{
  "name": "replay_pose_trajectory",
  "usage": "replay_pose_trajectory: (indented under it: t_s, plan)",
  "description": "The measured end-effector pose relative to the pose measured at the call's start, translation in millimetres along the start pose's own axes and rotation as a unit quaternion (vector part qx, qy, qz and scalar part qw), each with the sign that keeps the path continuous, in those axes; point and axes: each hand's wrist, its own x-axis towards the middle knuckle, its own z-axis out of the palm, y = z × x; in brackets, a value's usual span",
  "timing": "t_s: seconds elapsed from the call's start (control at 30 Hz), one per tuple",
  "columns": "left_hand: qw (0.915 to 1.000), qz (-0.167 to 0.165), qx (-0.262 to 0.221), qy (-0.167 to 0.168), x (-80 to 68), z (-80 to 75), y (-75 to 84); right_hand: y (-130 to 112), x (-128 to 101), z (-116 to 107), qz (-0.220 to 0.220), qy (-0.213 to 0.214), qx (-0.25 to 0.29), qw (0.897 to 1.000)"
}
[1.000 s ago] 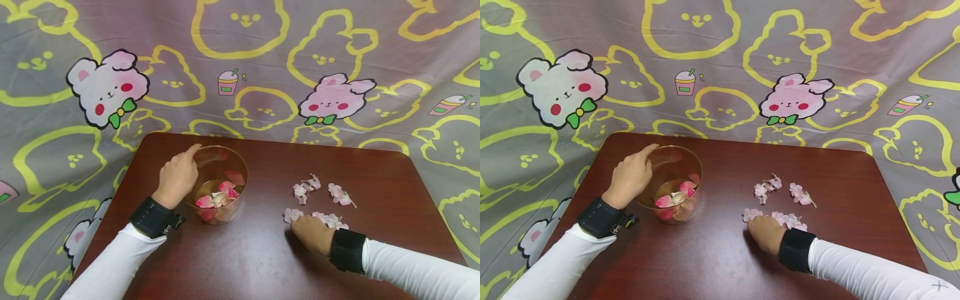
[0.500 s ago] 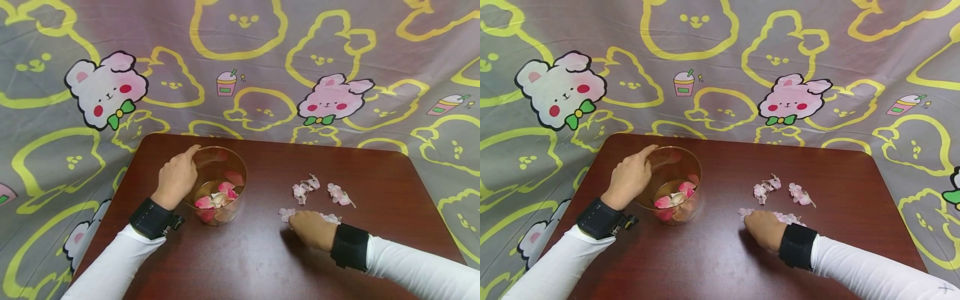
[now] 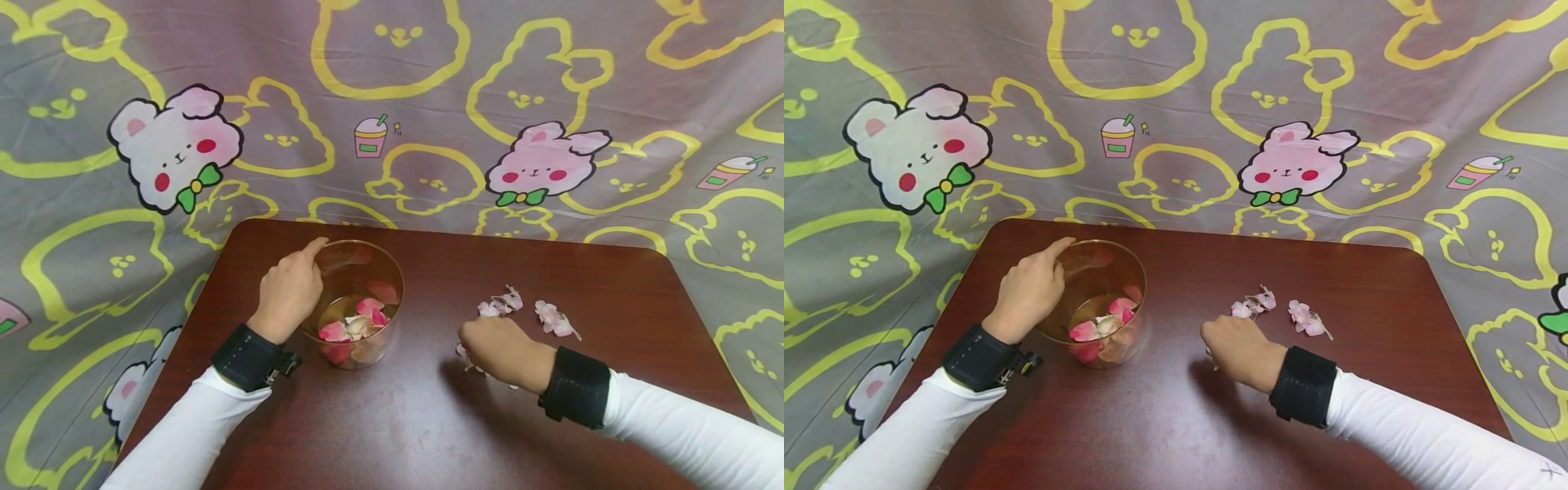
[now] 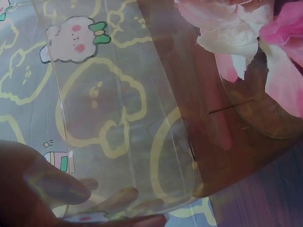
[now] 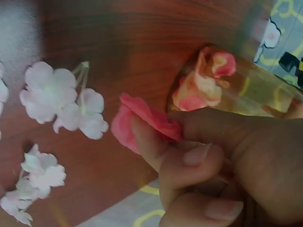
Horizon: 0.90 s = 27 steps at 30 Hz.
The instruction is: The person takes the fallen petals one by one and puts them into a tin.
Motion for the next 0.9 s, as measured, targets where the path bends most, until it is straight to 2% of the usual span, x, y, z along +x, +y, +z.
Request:
replay_pose_trajectory:
  t_s: [0.47, 0.9]
  plan:
    - [1.0, 0.002, 0.001, 0.002, -0.1, 0.2, 0.1, -14.2, 22.4, -21.5, -0.002, 0.072, -0.019, 0.997]
    - [1.0, -0.001, 0.0, 0.0, 0.2, -0.2, -0.2, -25.4, 42.2, -39.3, 0.002, 0.123, 0.001, 0.992]
